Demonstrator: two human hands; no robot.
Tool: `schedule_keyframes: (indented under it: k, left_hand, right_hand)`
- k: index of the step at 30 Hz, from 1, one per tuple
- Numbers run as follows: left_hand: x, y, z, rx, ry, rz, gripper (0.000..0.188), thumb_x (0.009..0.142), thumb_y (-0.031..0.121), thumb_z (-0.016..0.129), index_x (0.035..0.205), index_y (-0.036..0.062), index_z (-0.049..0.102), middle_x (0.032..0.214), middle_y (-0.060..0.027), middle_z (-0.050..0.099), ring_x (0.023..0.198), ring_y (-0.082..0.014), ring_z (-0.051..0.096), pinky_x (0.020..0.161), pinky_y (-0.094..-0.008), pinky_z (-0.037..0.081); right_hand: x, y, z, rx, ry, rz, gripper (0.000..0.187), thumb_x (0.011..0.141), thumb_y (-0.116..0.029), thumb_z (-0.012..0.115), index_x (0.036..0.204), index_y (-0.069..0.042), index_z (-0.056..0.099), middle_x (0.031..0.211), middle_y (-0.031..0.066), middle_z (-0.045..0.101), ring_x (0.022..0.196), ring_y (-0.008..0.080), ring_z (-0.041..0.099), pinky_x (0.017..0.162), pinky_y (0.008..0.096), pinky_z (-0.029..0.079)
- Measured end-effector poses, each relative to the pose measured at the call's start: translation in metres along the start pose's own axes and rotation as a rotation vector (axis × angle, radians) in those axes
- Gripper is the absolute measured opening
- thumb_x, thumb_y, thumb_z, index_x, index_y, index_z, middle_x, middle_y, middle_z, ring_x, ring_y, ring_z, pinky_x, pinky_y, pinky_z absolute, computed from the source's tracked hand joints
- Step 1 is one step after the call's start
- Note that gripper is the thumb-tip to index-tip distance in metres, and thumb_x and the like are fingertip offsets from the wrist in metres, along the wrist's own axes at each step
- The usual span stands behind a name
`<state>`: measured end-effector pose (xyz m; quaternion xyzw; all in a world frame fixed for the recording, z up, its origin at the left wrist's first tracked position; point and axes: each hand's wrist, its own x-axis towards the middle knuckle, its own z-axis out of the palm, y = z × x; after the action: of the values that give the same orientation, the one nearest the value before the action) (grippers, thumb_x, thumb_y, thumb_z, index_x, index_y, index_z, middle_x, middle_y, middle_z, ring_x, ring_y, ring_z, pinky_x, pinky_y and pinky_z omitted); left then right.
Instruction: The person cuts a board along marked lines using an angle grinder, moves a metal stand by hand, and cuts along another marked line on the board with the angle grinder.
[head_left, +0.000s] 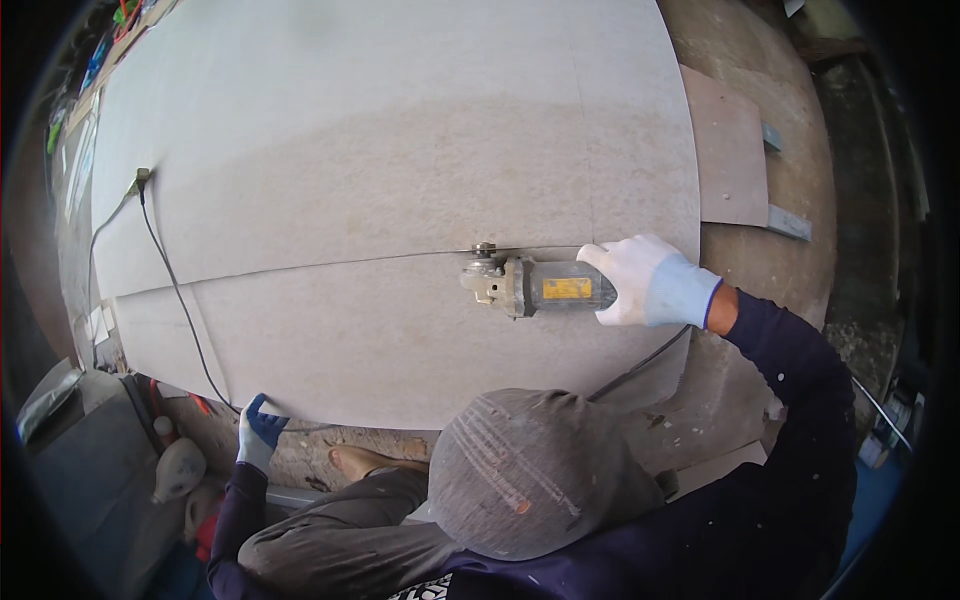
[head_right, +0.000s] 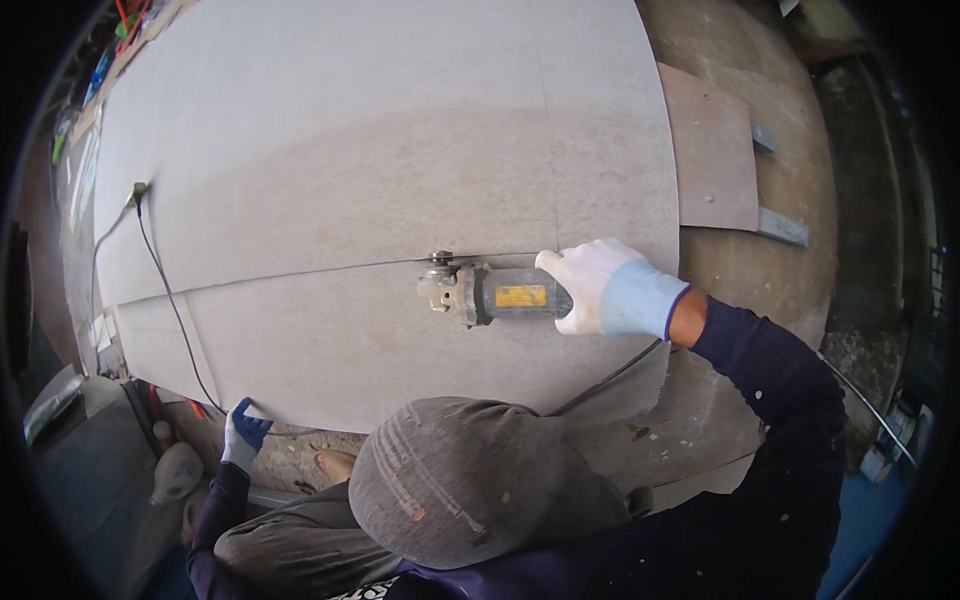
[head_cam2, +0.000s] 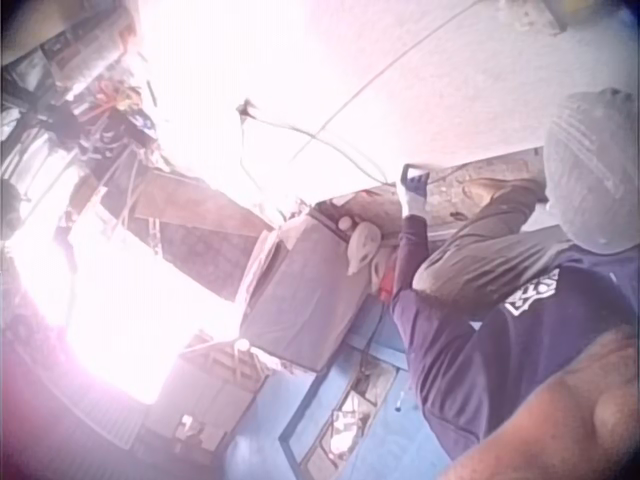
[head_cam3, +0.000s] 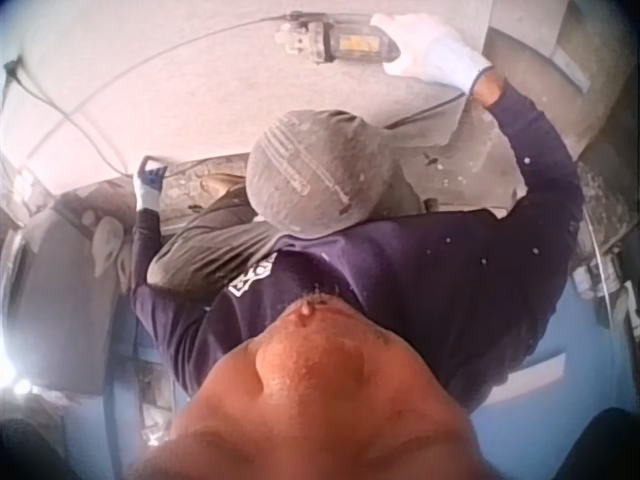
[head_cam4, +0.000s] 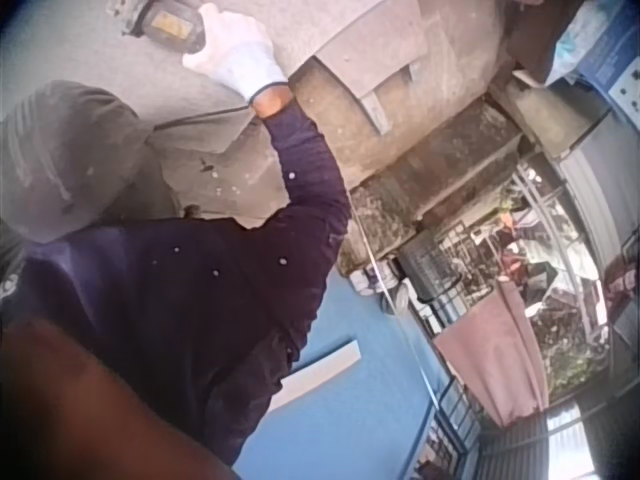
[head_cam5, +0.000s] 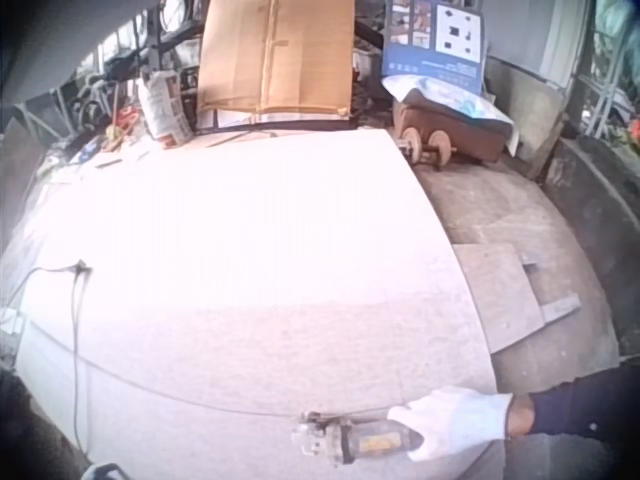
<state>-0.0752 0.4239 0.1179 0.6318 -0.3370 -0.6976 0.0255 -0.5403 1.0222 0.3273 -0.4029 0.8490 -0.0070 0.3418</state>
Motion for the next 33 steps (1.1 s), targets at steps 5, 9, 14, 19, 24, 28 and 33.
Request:
schedule_keyframes:
  k: [5,9,14,19,24,28,33]
  left_hand:
    - [0.005,0.010,-0.035,0.042,-0.087,0.051,0.030,0.101,0.025,0.063,0.120,0.0022,0.061,0.096,-0.0112,0.055,0.098,-0.0308,0.064,0.105,-0.0604,0.052]
    - [0.005,0.008,-0.037,0.096,-0.094,0.078,0.032,0.101,0.027,0.063,0.121,0.0025,0.061,0.099,-0.0117,0.057,0.099,-0.0314,0.064,0.105,-0.0601,0.052]
    - [-0.002,0.004,-0.013,0.037,-0.052,0.024,0.030,0.101,0.027,0.063,0.118,0.0025,0.060,0.101,-0.0123,0.058,0.100,-0.0307,0.064,0.103,-0.0586,0.053]
    - [0.003,0.009,-0.023,0.052,-0.065,0.018,0.030,0.101,0.027,0.064,0.116,0.0016,0.061,0.100,-0.0126,0.058,0.099,-0.0305,0.064,0.103,-0.0583,0.053]
    - [0.001,0.005,-0.017,0.050,-0.093,0.036,0.031,0.101,0.027,0.064,0.117,0.0014,0.060,0.105,-0.0146,0.059,0.106,-0.0339,0.064,0.106,-0.0586,0.051]
    - [0.000,0.009,-0.021,0.056,-0.076,0.035,0.032,0.101,0.028,0.064,0.119,0.0012,0.060,0.107,-0.0151,0.059,0.110,-0.0356,0.063,0.107,-0.0593,0.050]
    - [0.009,0.016,-0.039,0.021,-0.046,0.033,0.032,0.101,0.027,0.063,0.119,0.0008,0.059,0.101,-0.0149,0.059,0.097,-0.0322,0.063,0.104,-0.0588,0.051]
  right_hand:
    - [-0.004,-0.002,-0.008,0.027,-0.006,0.007,0.050,0.077,-0.028,0.077,0.118,-0.004,0.061,0.097,0.0194,0.072,0.088,0.0406,0.072,0.078,0.0492,0.057]
    - [0.000,0.003,0.001,0.012,0.009,-0.016,0.051,0.077,-0.029,0.077,0.118,-0.003,0.061,0.097,0.0194,0.072,0.089,0.0405,0.072,0.078,0.0484,0.057]
    - [-0.006,0.008,0.002,-0.040,-0.013,-0.019,0.052,0.079,-0.032,0.075,0.119,-0.003,0.060,0.096,0.0195,0.073,0.091,0.0393,0.072,0.080,0.0483,0.057]
    - [-0.009,0.009,0.002,-0.031,-0.023,-0.001,0.050,0.080,-0.032,0.075,0.117,-0.004,0.060,0.098,0.0198,0.073,0.092,0.0388,0.072,0.080,0.0483,0.057]
    - [-0.009,0.016,0.007,-0.006,-0.023,0.007,0.049,0.078,-0.031,0.075,0.117,-0.005,0.060,0.098,0.0188,0.073,0.091,0.0396,0.072,0.079,0.0485,0.057]
    - [-0.012,0.016,0.003,-0.024,-0.029,0.019,0.050,0.078,-0.031,0.076,0.118,-0.005,0.061,0.099,0.0182,0.073,0.090,0.0401,0.071,0.078,0.0483,0.056]
    - [-0.012,0.017,0.003,-0.028,-0.025,0.023,0.052,0.078,-0.032,0.077,0.119,-0.005,0.060,0.100,0.0184,0.073,0.092,0.0397,0.071,0.079,0.0481,0.056]
